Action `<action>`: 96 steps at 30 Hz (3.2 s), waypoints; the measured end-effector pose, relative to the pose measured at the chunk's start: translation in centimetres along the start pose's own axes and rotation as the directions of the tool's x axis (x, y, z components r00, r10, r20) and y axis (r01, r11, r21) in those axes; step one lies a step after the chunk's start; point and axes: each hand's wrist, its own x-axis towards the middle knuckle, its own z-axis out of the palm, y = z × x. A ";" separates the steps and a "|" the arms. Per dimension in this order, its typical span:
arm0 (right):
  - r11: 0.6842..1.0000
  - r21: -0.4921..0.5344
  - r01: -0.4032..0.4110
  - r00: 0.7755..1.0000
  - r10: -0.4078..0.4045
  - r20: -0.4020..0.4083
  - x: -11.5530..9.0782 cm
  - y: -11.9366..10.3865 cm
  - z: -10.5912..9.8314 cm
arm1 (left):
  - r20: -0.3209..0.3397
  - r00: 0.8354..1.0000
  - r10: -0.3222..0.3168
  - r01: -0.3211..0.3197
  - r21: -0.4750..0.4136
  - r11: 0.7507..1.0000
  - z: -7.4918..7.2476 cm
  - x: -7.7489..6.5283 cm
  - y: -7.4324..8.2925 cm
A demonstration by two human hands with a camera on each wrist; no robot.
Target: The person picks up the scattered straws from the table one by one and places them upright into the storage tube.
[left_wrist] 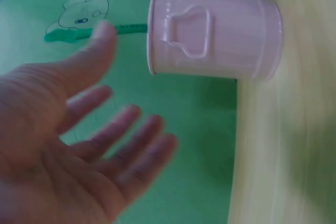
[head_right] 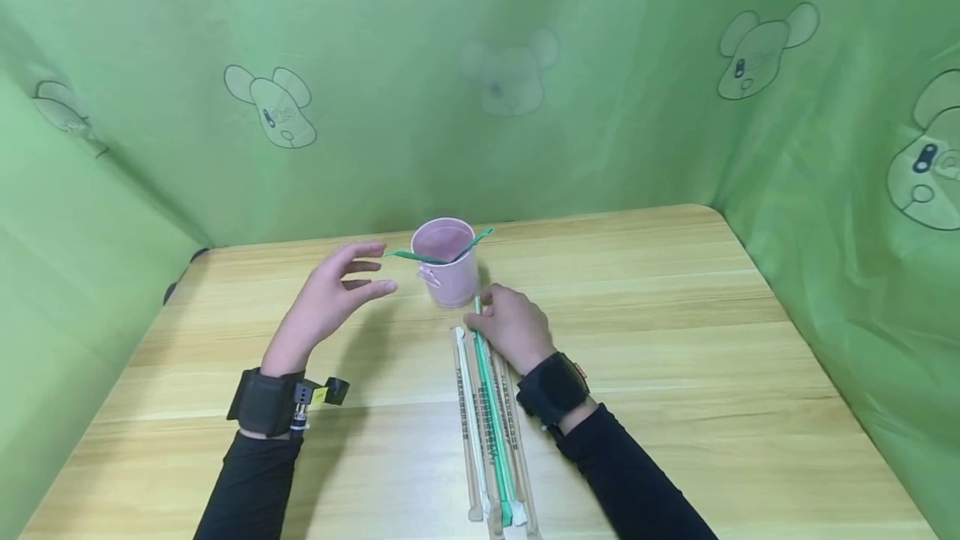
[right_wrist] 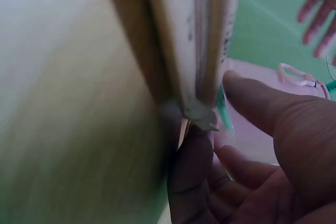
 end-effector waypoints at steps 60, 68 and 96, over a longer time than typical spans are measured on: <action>0.687 0.495 0.532 0.821 -0.276 -0.500 -2.9 -3.6 -8.3 | 0.228 0.971 -0.075 -0.005 0.331 0.944 11.2 -2.0 -1.0; 0.458 0.380 0.804 0.547 -0.317 -0.774 -3.7 -5.0 -8.8 | 0.181 0.982 -0.053 -0.018 0.367 0.930 11.8 -2.1 -1.0; 0.767 0.213 0.605 0.770 -0.495 -0.403 -0.2 -3.9 -4.2 | 0.178 0.984 -0.032 -0.041 0.388 0.921 12.1 -2.4 -0.3</action>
